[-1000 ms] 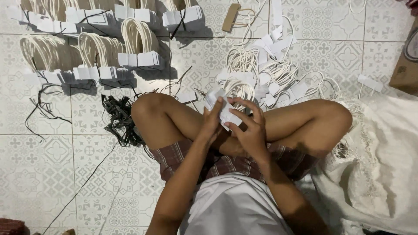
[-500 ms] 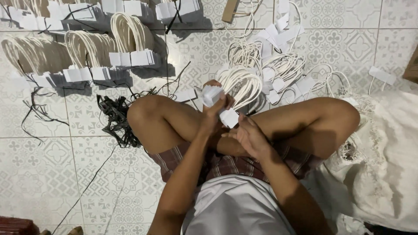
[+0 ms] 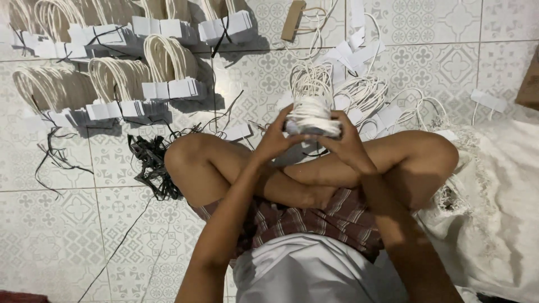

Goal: The person organizes coils of white wire by gathering them from a pile, placing them inside a white bag, and bundling them with white paper labels.

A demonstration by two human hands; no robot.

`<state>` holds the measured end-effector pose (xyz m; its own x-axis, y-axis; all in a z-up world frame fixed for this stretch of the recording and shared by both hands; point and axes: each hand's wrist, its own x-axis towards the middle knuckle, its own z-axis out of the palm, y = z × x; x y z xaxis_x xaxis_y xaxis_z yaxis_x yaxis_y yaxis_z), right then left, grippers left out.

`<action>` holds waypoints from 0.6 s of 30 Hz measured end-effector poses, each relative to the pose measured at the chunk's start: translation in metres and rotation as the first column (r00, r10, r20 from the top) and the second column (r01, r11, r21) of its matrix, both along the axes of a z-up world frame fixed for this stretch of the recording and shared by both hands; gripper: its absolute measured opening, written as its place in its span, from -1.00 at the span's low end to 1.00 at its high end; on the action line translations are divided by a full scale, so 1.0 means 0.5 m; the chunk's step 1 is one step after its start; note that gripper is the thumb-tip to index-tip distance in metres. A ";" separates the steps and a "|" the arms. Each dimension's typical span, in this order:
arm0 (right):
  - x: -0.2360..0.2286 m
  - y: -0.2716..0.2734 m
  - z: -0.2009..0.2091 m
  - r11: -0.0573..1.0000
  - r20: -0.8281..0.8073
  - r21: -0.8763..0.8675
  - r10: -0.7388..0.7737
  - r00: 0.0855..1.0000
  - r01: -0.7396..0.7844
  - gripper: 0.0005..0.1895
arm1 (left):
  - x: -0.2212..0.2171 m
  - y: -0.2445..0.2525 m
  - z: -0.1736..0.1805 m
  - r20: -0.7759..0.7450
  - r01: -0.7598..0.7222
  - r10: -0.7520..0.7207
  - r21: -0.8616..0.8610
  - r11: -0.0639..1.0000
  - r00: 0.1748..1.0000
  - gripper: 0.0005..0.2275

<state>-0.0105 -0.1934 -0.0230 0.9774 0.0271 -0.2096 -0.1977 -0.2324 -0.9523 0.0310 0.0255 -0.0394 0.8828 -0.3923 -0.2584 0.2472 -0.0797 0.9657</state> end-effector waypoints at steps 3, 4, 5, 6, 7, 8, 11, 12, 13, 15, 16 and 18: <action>-0.015 -0.012 -0.058 0.990 0.073 -0.121 0.074 0.995 -0.065 -0.36 | -0.044 -0.018 -0.212 0.004 0.089 -0.089 -0.081 0.993 0.996 -0.33; -0.012 -0.012 -0.048 0.991 0.078 -0.122 0.072 0.994 -0.062 -0.36 | -0.037 -0.017 -0.196 0.009 0.092 -0.091 -0.081 0.993 0.996 -0.33; -0.013 -0.010 -0.039 0.991 0.083 -0.115 0.074 0.994 -0.064 -0.36 | -0.036 -0.015 -0.179 0.062 0.123 -0.116 -0.123 0.985 0.991 -0.41; -0.014 -0.008 -0.031 0.992 0.088 -0.108 0.076 0.993 -0.067 -0.35 | -0.034 -0.013 -0.163 0.116 0.157 -0.139 -0.163 0.974 0.984 -0.49; -0.015 -0.009 -0.043 0.992 0.087 -0.104 0.074 0.993 -0.065 -0.35 | -0.034 -0.012 -0.143 0.115 0.158 -0.141 -0.160 0.974 0.983 -0.49; -0.017 -0.010 -0.055 0.990 0.092 -0.106 0.103 0.990 -0.093 -0.33 | -0.034 -0.010 -0.123 0.147 0.189 -0.173 -0.102 0.977 0.974 -0.50; -0.014 -0.013 -0.068 0.984 0.090 -0.126 0.135 0.987 -0.123 -0.34 | -0.039 -0.001 -0.137 0.185 0.261 -0.258 0.008 0.965 0.948 -0.53; -0.011 -0.013 -0.069 0.981 0.079 -0.139 0.148 0.986 -0.136 -0.37 | -0.041 0.003 -0.154 0.186 0.292 -0.298 0.061 0.954 0.936 -0.56; -0.009 -0.011 -0.060 0.981 0.082 -0.141 0.145 0.986 -0.132 -0.37 | -0.035 -0.004 -0.132 0.190 0.295 -0.301 0.061 0.954 0.934 -0.56; -0.004 -0.003 -0.043 0.995 -0.055 -0.097 0.015 0.998 -0.020 -0.42 | -0.025 -0.016 -0.087 0.200 0.151 -0.165 0.085 0.985 0.966 -0.69; -0.008 -0.008 -0.058 0.995 -0.051 -0.097 0.015 0.999 -0.020 -0.42 | -0.021 -0.019 -0.065 0.203 0.151 -0.166 0.086 0.985 0.965 -0.69; -0.011 -0.016 -0.089 0.999 -0.112 -0.025 -0.044 0.993 0.042 -0.52 | -0.011 -0.025 -0.019 0.207 0.060 -0.081 0.104 0.993 0.975 -0.71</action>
